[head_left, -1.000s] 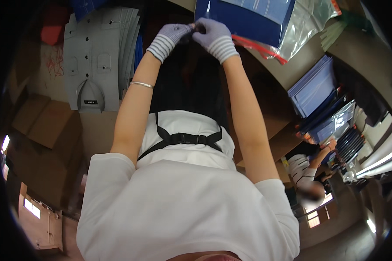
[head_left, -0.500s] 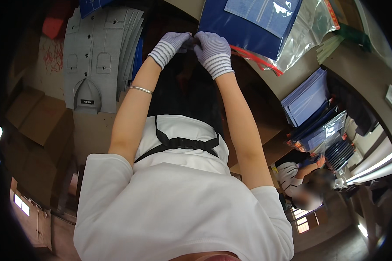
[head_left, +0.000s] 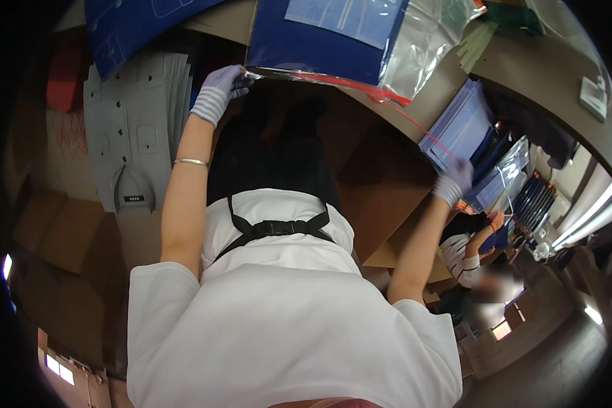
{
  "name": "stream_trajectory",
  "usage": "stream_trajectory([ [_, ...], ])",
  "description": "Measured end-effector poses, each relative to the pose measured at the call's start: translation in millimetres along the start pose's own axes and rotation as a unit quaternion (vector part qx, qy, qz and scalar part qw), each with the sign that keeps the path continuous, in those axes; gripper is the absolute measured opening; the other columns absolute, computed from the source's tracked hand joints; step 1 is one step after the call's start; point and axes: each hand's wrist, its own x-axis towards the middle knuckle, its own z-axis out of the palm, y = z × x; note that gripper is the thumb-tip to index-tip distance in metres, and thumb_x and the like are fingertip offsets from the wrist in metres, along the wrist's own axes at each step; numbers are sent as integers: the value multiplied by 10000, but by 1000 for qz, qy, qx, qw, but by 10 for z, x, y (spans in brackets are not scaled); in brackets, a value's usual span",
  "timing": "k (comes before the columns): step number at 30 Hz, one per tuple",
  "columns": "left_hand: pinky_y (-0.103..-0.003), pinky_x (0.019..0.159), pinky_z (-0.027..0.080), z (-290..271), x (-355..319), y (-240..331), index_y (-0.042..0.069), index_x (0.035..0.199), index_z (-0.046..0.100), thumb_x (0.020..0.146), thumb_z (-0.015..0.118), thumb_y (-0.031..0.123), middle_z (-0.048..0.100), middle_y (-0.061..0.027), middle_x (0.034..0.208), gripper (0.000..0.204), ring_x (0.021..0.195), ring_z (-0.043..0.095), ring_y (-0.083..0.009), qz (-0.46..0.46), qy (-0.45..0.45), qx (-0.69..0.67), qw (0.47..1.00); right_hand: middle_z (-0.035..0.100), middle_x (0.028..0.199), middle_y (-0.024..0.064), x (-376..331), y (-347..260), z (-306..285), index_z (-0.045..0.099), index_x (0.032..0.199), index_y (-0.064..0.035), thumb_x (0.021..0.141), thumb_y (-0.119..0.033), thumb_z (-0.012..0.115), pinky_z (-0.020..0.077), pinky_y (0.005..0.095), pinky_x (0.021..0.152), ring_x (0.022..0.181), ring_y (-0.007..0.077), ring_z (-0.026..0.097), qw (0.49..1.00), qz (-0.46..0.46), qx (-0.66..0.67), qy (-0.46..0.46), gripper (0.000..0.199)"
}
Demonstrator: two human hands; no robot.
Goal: Packaging folded shirts into plastic bags and placing them into a cardboard box.
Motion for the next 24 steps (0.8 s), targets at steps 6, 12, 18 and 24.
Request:
stream_trajectory([
  [6, -322, 723, 496, 133, -120, -289, 34, 971, 581, 845, 570, 350, 609, -97, 914, 340, 863, 581, -197, -21, -149, -23, 988, 634, 826, 141, -706, 816, -654, 603, 905, -43, 715, -136, 609, 485, 321, 705, 744, 227, 621, 941, -3, -174, -289, 212],
  [12, -477, 965, 371, 254, 82, -223, -42, 1088, 518, 937, 337, 333, 546, -226, 1095, 443, 1099, 486, -365, 75, -283, -350, 890, 623, 839, 150, -1089, -1106, 929, 574, 954, -31, 776, -56, 517, 480, 323, 708, 786, 263, 620, 821, -207, 238, -476, 188],
  [18, -506, 1057, 215, 631, -45, 505, -90, 1265, 300, 931, 167, 431, 278, -265, 1357, 633, 1274, 244, -411, 154, -200, -413, 875, 618, 790, 74, -84, -2106, 1584, 596, 872, 1, 786, -31, 424, 465, 231, 563, 685, 156, 626, 684, 169, 478, -524, 196],
  [24, -475, 1024, 307, 477, 167, 455, -10, 1266, 353, 923, 239, 359, 321, -199, 1363, 517, 1269, 308, -336, 170, -68, -302, 936, 581, 685, 121, 723, -2005, 1739, 592, 905, -3, 783, -98, 461, 491, 311, 528, 597, 182, 582, 887, 93, 396, -220, 202],
])
